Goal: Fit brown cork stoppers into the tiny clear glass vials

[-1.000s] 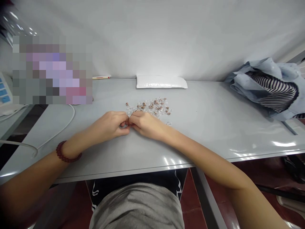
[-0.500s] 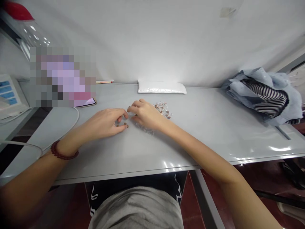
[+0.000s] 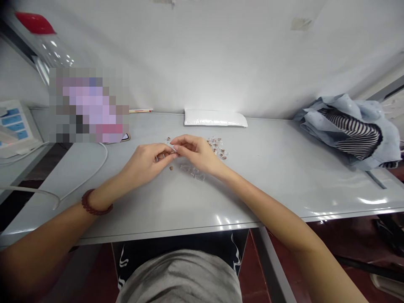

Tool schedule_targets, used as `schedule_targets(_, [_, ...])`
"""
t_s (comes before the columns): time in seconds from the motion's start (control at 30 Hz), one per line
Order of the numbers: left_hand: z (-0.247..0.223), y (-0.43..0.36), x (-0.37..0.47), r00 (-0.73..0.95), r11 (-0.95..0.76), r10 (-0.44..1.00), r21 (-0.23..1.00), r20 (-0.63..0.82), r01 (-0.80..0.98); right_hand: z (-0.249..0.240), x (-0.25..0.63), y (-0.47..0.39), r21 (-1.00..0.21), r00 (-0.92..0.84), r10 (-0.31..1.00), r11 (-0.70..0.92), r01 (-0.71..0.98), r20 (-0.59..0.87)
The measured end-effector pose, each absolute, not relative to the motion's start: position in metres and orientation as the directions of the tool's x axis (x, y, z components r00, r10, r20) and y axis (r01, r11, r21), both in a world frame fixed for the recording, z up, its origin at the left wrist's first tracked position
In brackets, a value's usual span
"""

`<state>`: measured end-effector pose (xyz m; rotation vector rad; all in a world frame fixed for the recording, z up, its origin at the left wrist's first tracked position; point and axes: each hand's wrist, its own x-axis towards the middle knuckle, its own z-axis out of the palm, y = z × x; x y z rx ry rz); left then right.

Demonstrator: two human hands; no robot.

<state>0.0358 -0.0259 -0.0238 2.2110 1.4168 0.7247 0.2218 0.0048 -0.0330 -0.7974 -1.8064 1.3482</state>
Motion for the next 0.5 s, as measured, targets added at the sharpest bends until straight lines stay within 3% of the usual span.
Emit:
schedule_targets(0.17, [-0.024, -0.028, 0.035, 0.381, -0.391, 0.915, 0.53, 0.134, 0.752, -0.034, 0.224, 0.005, -0.922, -0.643, 0.744, 0.356, 0.152, 0.181])
schedule_targets(0.33, [-0.023, -0.026, 0.027, 0.426, -0.4, 0.904, 0.427, 0.038, 0.811, -0.036, 0.23, 0.013, -0.661, -0.684, 0.65, 0.677, 0.324, 0.331])
schedule_targets(0.5, [-0.021, -0.023, 0.018, 0.451, -0.423, 0.892, 0.397, 0.026, 0.814, -0.033, 0.237, 0.015, -0.553, -0.784, 0.552, 0.762, 0.337, 0.284])
